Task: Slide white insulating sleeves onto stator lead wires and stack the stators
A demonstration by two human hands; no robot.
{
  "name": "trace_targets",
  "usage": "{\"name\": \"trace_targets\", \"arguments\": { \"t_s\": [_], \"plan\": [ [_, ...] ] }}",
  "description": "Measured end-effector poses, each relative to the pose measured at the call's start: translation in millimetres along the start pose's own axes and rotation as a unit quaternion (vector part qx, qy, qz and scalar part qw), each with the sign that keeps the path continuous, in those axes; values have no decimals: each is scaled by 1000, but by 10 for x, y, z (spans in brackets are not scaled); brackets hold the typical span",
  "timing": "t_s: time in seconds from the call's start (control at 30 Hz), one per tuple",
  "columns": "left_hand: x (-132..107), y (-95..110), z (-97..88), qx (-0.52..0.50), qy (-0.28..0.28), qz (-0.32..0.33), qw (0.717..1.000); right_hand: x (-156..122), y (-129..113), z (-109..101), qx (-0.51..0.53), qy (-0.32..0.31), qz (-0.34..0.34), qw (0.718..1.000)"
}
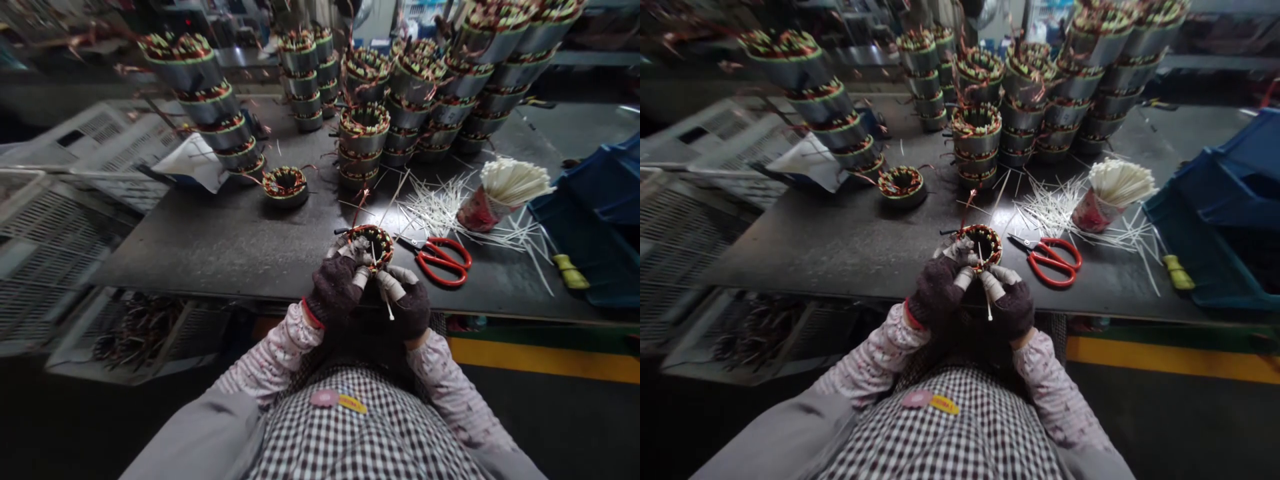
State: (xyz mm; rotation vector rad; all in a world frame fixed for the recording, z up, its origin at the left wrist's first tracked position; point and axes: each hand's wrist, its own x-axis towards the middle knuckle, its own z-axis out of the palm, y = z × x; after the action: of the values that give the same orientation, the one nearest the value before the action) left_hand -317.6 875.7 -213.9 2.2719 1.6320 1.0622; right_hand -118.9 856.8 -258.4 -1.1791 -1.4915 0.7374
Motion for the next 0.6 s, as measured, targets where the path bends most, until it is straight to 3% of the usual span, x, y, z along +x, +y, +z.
{"name": "trace_targets", "arguments": {
  "t_s": [0.1,0.17,0.3,0.37,0.6],
  "plan": [
    [-6,25,65,-85,23,-48,995,28,-121,-49,13,41,-38,998],
    [6,42,86,-151,39,-74,985,64,-245,-113,64,44,-17,997],
    [62,78,34,-191,45,-46,980,221,-470,-223,172,-56,93,979],
    [85,92,-2,-192,40,-43,980,293,-526,-251,158,-89,92,979],
    [92,89,-23,-163,48,-19,985,405,-464,-209,-1,-96,35,995]
  ]
}}
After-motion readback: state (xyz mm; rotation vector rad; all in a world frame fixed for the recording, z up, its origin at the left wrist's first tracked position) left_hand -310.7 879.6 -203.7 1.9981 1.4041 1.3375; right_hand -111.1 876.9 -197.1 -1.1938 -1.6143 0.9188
